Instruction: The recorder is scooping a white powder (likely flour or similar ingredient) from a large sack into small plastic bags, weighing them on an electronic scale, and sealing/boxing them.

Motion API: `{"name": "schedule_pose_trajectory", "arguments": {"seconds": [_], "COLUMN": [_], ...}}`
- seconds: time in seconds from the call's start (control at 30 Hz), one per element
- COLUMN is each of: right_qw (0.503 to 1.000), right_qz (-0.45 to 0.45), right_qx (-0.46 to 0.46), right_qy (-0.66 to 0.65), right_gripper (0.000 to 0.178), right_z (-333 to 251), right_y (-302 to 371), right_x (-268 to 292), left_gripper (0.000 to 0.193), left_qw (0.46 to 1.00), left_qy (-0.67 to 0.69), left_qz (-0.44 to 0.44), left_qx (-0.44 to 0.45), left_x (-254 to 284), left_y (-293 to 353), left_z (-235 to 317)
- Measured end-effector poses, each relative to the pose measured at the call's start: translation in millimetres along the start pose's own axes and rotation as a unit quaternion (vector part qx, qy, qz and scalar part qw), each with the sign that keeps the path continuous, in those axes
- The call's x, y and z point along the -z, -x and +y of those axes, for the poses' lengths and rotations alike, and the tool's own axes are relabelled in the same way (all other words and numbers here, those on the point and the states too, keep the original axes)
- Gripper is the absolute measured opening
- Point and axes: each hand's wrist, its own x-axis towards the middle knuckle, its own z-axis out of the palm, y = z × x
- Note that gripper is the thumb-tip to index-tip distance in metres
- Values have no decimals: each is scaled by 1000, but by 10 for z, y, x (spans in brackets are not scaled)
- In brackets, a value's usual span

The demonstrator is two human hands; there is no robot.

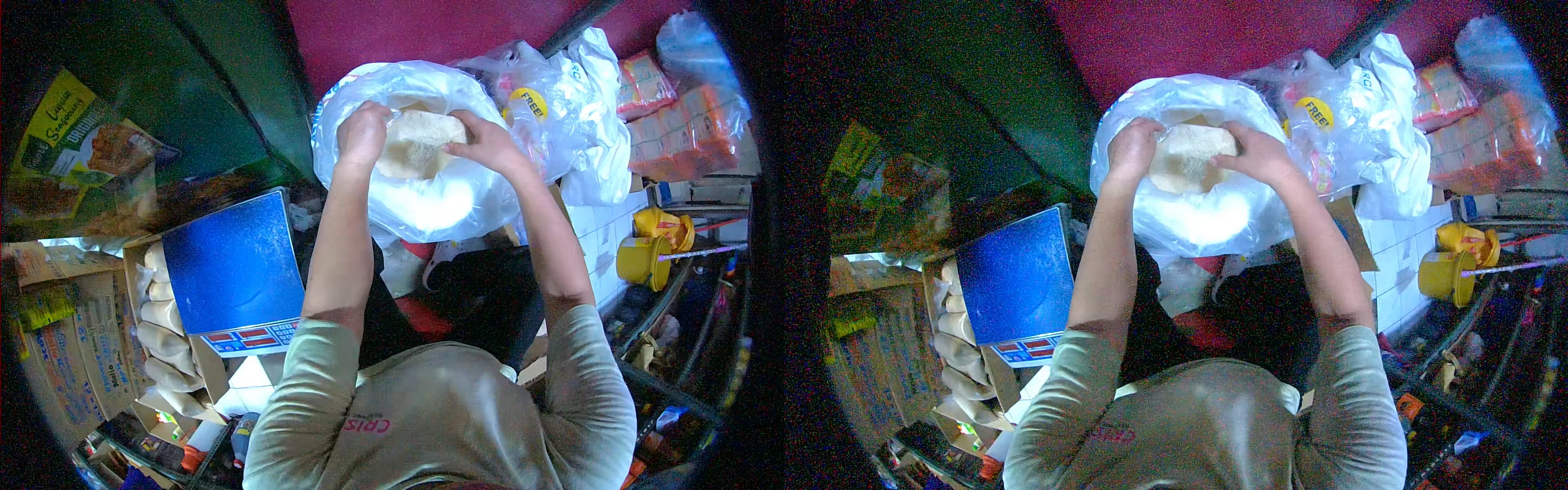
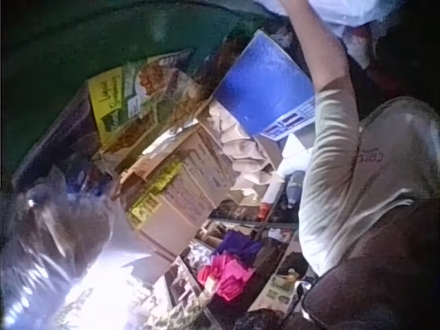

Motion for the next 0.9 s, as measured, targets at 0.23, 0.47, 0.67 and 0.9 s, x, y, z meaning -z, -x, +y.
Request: {"name": "schedule_pose_trajectory", "arguments": {"seconds": [0.23, 0.47, 0.67, 0.9], "right_qw": [998, 994, 997, 997], "right_qz": [45, 60, 51, 69], "right_qx": [8, 43, 30, 26], "right_qy": [-40, -86, -54, 29], "right_gripper": [63, 57, 55, 47], "right_z": [-66, -88, -98, -120], "right_y": [46, 58, 31, -34], "right_x": [129, 54, 45, 67], "left_gripper": [29, 37, 42, 49], "left_qw": [998, 996, 988, 979], "left_qy": [46, 66, 134, 199], "left_qz": [-5, -23, -21, -33], "left_qx": [-42, -59, -68, -39], "left_x": [0, 21, 8, -46], "left_y": [0, 40, 19, -27], "left_z": [107, 249, 284, 263]}}
